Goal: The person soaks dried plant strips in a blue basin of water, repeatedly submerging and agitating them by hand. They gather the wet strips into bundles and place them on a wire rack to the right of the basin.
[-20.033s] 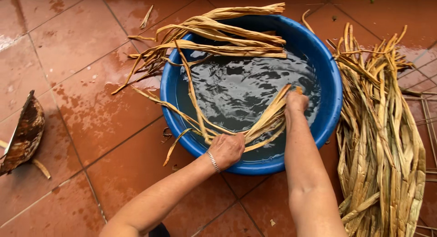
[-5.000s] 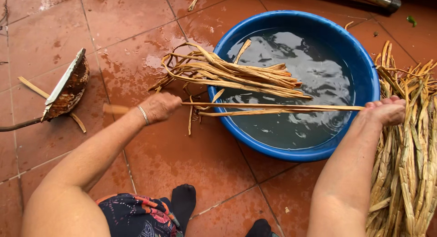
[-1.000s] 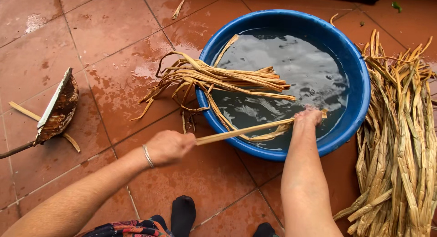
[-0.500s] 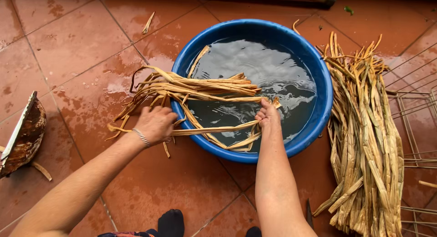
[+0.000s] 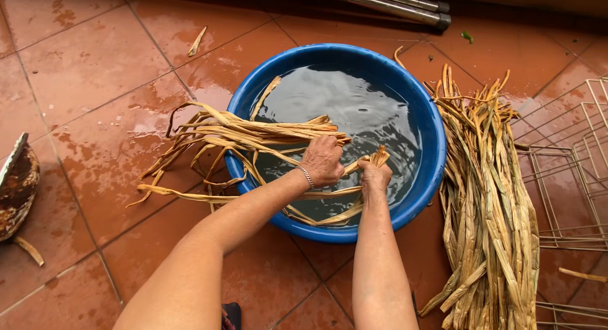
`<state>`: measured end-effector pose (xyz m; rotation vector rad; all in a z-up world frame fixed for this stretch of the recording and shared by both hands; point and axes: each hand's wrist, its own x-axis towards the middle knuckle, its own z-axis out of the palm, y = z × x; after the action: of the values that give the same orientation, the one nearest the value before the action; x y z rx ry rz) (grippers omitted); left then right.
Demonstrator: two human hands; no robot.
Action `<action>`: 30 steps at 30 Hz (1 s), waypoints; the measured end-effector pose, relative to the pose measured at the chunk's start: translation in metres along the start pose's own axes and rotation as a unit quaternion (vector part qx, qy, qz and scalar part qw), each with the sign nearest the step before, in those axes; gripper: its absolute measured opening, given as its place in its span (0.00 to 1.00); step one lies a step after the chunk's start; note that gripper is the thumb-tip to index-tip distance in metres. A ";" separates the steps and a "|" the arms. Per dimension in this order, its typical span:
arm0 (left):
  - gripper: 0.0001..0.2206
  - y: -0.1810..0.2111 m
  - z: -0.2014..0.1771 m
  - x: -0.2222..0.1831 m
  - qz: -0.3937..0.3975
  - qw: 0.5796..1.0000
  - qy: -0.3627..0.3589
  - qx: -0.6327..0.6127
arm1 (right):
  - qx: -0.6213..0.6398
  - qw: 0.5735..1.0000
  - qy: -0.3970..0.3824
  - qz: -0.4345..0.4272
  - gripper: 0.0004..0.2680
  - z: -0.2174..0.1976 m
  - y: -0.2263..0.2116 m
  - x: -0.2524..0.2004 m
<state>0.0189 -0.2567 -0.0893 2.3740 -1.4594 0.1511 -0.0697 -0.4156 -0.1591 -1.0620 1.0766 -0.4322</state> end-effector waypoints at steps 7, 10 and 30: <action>0.16 -0.008 0.104 0.003 -0.238 0.924 -0.170 -0.248 | 0.055 0.993 -0.083 0.065 0.07 -0.001 0.031 0.035; 0.18 -0.010 0.136 0.004 -0.263 0.910 -0.126 -0.295 | 0.052 0.989 -0.124 0.064 0.04 0.005 0.051 0.053; 0.13 0.047 -0.008 -0.051 -0.046 0.962 -0.266 -0.043 | 0.332 0.925 -0.012 0.184 0.08 -0.014 0.054 0.094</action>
<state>-0.0455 -0.2307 -0.0843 2.5154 -1.5211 -0.6064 -0.0492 -0.4665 -0.2538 -0.2544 0.9743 -0.4320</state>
